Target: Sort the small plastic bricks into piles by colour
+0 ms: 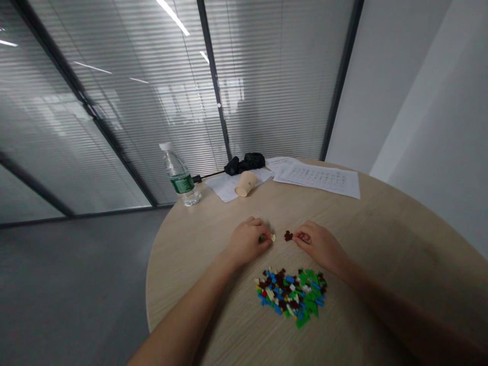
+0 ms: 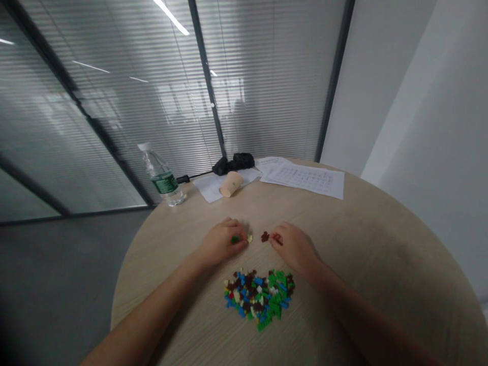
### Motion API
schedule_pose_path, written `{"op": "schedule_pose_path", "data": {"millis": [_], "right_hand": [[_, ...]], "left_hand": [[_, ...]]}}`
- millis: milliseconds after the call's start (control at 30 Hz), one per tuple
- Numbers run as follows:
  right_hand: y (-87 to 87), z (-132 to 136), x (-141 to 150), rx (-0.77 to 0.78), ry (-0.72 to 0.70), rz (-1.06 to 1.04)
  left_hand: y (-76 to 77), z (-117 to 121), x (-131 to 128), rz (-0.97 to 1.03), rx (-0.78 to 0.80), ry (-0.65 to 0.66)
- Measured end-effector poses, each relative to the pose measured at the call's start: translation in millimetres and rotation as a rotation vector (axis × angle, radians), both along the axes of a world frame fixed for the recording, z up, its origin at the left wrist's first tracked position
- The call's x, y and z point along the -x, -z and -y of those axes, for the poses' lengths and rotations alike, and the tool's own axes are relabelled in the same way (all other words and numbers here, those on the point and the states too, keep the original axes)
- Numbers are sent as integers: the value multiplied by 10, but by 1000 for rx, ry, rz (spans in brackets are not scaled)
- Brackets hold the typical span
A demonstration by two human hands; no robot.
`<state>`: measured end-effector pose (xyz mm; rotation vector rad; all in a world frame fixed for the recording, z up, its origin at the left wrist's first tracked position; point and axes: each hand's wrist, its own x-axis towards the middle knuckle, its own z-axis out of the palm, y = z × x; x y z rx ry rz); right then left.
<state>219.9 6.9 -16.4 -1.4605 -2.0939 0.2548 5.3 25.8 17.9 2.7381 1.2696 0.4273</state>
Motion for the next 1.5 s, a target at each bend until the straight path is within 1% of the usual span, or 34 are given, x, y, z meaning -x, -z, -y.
{"op": "schedule_pose_path", "data": {"millis": [167,233,300,367,467,600,767,1067,1167,1267,1333,1400,1500], "right_hand": [[12,-7,-48,-21,-17,-17],[-11,23,-66,-4,-53,-24],[-62,77,-75,27,-138,-19],[-133,143,-82,60,-253,9],[-236,230,-104,113,-397,47],[-302,287,-137,177,-487,18],[-300,299,-135,234,-561,-18],[-271,291,-115,227,-547,-34],[-255,280,-89,235,-457,-80],[-221,247,-44,232,-291,-187],[-188,220,-8,215,-196,-269],[-153,200,25,194,-131,-350],[-124,200,60,164,-100,-400]], "left_hand": [[-22,-16,31,12,-4,2],[-49,-23,60,19,-4,-20],[-79,-24,90,13,9,-63],[-103,-20,110,-6,27,-102],[-111,-12,116,-26,42,-117],[-86,-15,104,-50,56,-106],[-65,-31,109,-66,66,-105],[-88,-17,115,-47,65,-117],[-117,-10,107,31,40,-122],[-156,20,73,147,30,-106],[-176,59,29,212,57,-48],[-184,107,-27,248,108,38],[-169,168,-106,261,195,138]]}}
